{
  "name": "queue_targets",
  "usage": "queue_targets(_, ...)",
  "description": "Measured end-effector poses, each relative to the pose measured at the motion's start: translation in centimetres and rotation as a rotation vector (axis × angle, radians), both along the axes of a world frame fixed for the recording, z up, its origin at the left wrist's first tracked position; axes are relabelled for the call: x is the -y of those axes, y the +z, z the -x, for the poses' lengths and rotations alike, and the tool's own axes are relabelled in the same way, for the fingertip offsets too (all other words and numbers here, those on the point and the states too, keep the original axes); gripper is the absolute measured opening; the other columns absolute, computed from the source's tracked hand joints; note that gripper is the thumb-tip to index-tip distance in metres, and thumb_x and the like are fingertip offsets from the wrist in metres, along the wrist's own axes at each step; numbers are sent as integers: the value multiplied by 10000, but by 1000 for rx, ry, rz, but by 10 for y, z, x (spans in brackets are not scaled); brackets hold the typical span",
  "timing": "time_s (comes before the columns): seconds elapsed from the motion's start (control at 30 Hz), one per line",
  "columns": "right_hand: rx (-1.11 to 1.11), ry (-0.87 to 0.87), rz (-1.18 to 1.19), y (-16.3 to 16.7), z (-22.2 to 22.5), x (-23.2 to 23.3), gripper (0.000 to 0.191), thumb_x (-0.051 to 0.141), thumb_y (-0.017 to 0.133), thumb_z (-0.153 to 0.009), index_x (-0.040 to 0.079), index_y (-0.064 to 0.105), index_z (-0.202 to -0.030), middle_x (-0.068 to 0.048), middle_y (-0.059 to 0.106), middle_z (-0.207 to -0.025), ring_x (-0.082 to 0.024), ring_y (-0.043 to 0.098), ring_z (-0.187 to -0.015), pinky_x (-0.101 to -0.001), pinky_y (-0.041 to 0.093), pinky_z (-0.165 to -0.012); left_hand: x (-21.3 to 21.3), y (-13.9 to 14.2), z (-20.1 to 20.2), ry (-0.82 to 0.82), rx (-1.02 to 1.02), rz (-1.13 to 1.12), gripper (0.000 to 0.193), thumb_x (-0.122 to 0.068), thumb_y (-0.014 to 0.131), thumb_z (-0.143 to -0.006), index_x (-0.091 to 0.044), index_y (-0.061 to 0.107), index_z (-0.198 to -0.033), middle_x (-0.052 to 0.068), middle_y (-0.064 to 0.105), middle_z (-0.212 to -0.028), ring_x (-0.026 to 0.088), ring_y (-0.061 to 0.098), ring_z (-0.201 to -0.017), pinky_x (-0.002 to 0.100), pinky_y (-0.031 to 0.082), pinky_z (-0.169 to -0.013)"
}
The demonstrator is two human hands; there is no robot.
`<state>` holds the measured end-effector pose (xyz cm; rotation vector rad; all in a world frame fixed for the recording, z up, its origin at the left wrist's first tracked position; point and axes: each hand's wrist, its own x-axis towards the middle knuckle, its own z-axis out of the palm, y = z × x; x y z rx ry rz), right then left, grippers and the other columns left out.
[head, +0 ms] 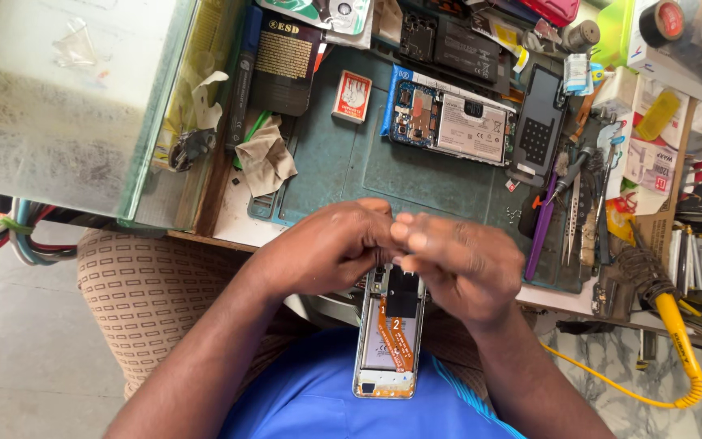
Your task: The person disassembles a smartphone, removes the back cover, and uses a screwdriver and tweezers to adjust internal components. They then reassemble the device and clean the exterior with a cloth.
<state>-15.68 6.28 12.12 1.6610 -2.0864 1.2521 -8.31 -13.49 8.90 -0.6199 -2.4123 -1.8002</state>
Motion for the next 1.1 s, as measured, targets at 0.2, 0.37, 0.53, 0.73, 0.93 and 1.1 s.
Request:
queue_targets(0.2,59,38,-1,-5,-4,-6,202,162,683,-1036,83,620,-1210,-169,766,-1080,-313,793,-1038,-361,682,-838,0,-4,3,51,-100,-30,121,-2,731,-806,-97,721,-880,35,724,-803,277,587,-777,397,486,-719)
queue_targets(0.37,114,65,-33,-5,-5,-6,185,133,644,-1073,80,598,-1244,-226,738,-1182,-323,779,-1110,-369,683,-868,-3,-4,1,122,-91,-35,81,-131,801,-835,-151,751,-896,0,748,-820,246,580,-740,391,490,-685)
queue_targets(0.53,125,106,-25,-1,1,-1,240,173,672,-1033,81,595,-1241,-219,735,-1168,-325,764,-1124,-405,669,-928,-3,-5,1,143,-92,-16,112,-153,820,-806,-158,772,-908,3,753,-826,248,579,-742,403,484,-655)
queue_targets(0.73,36,51,-14,-6,-1,1,270,194,738,-985,113,609,-1207,-131,776,-1080,-291,779,-1098,-432,648,-953,-6,-5,-3,207,-1,56,181,-149,841,-751,-136,777,-919,25,719,-744,255,582,-727,412,493,-662)
queue_targets(0.93,232,177,22,-13,-5,-2,183,111,632,-1074,96,583,-1249,-149,753,-1157,-273,752,-1161,-523,561,-1123,-4,-6,-3,219,58,-37,226,-205,862,-732,-113,754,-908,44,719,-797,250,658,-789,406,524,-693)
queue_targets(1.1,160,177,60,-15,-2,2,223,175,670,-1042,104,592,-1238,-141,759,-1155,-262,745,-1164,-520,571,-1148,1,-9,-2,29,-26,-84,166,-139,743,-886,-75,718,-1037,96,667,-985,297,664,-955,427,525,-819)
